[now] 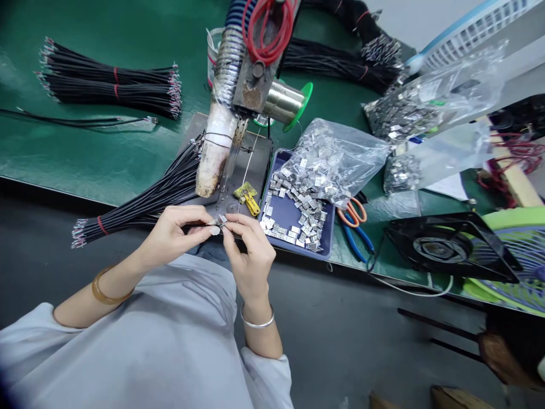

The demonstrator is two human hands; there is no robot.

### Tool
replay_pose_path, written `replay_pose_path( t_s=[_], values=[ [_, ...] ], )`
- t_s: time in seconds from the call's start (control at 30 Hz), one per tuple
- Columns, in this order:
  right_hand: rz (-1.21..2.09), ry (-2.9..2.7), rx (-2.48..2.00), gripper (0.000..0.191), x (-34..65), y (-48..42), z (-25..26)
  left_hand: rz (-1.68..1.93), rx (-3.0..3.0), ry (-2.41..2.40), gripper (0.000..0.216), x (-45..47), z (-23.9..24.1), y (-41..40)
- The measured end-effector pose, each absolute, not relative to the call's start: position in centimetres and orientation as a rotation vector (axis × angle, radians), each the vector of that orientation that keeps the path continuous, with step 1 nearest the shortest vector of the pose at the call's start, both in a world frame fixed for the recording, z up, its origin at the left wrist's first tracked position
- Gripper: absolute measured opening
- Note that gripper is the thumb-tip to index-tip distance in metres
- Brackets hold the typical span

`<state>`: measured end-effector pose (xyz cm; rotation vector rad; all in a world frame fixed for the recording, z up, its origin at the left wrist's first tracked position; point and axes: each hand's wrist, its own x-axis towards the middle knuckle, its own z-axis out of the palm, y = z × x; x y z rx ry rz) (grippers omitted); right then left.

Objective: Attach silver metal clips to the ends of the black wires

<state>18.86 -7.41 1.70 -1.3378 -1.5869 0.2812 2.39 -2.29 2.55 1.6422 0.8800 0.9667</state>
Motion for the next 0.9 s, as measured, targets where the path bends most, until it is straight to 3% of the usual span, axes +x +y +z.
replay_pose_path(
  t_s=[0.23, 0.47, 0.67, 0.9],
  values=[
    [0.134, -1.85, -1.384, 0.017, 20.0, -8.0, 2.4, 0.952, 2.051, 0.884, 0.02, 2.3, 2.1, -2.5],
    [0.292, -1.792, -1.402, 0.016, 20.1, -7.8, 2.2, 0.935, 2.322, 0.869, 0.028, 2.3, 1.5, -2.9],
    [0.633, -1.408, -1.348, 0.011, 18.8, -7.7, 1.4, 0.882, 1.73, 0.839, 0.014, 2.2, 2.3, -2.9],
    [0.484, -1.317, -1.366, 0.007, 17.4, -7.9, 0.8, 0.788, 1.251, 0.781, 0.012, 1.7, 3.0, -2.0]
  ],
)
